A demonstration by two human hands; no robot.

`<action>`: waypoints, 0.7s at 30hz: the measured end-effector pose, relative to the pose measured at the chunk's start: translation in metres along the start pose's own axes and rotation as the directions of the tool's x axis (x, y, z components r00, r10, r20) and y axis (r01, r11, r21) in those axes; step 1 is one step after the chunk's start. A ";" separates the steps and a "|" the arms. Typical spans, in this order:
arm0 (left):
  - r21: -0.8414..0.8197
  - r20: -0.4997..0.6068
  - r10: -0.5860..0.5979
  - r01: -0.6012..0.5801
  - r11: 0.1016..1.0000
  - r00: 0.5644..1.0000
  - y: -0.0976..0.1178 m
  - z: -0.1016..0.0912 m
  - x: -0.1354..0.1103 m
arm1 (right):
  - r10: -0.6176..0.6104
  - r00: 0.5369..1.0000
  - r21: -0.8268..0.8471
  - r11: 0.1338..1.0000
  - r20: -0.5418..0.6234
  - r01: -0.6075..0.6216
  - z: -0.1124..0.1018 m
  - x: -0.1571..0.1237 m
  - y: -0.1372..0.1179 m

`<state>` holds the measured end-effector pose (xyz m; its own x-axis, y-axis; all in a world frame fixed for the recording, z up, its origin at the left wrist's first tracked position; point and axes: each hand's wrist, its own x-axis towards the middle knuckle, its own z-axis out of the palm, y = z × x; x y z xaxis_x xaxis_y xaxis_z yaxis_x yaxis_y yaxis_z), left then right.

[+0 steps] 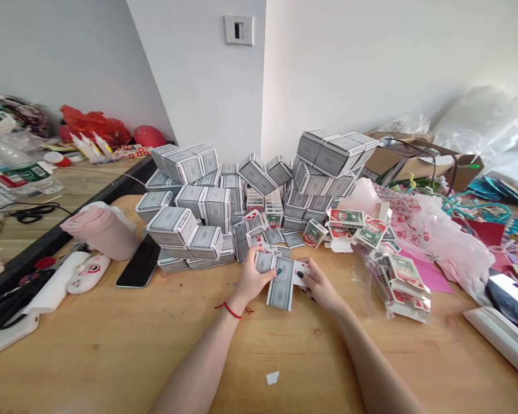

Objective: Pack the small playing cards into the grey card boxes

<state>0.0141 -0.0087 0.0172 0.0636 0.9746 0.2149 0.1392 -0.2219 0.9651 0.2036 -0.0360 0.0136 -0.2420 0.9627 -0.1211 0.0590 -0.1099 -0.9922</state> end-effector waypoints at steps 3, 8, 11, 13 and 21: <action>0.007 -0.019 0.008 -0.008 1.000 1.000 0.001 0.001 0.000 | 0.001 1.000 -0.012 1.000 -0.013 -0.001 0.002 0.000 0.000; 0.018 0.006 0.033 -0.033 0.999 0.999 0.000 0.002 -0.001 | -0.018 1.000 0.000 1.000 -0.009 0.018 0.003 0.000 0.000; 0.025 0.029 0.025 -0.026 0.999 0.999 0.000 0.002 -0.002 | -0.024 1.000 0.007 1.000 -0.007 0.024 0.004 0.000 0.002; 0.028 0.033 0.023 -0.024 0.999 0.999 -0.001 0.002 -0.002 | -0.026 1.000 0.008 1.000 -0.005 0.026 0.004 0.000 0.003; -0.081 0.061 -0.092 0.097 0.992 0.994 -0.003 0.001 0.003 | -0.008 0.999 0.094 0.996 0.051 0.003 0.002 0.002 -0.002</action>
<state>0.0146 -0.0051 0.0148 0.1108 0.9871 0.1158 0.0643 -0.1234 0.9903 0.2014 -0.0345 0.0149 -0.2915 0.9497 -0.1147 -0.0332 -0.1298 -0.9910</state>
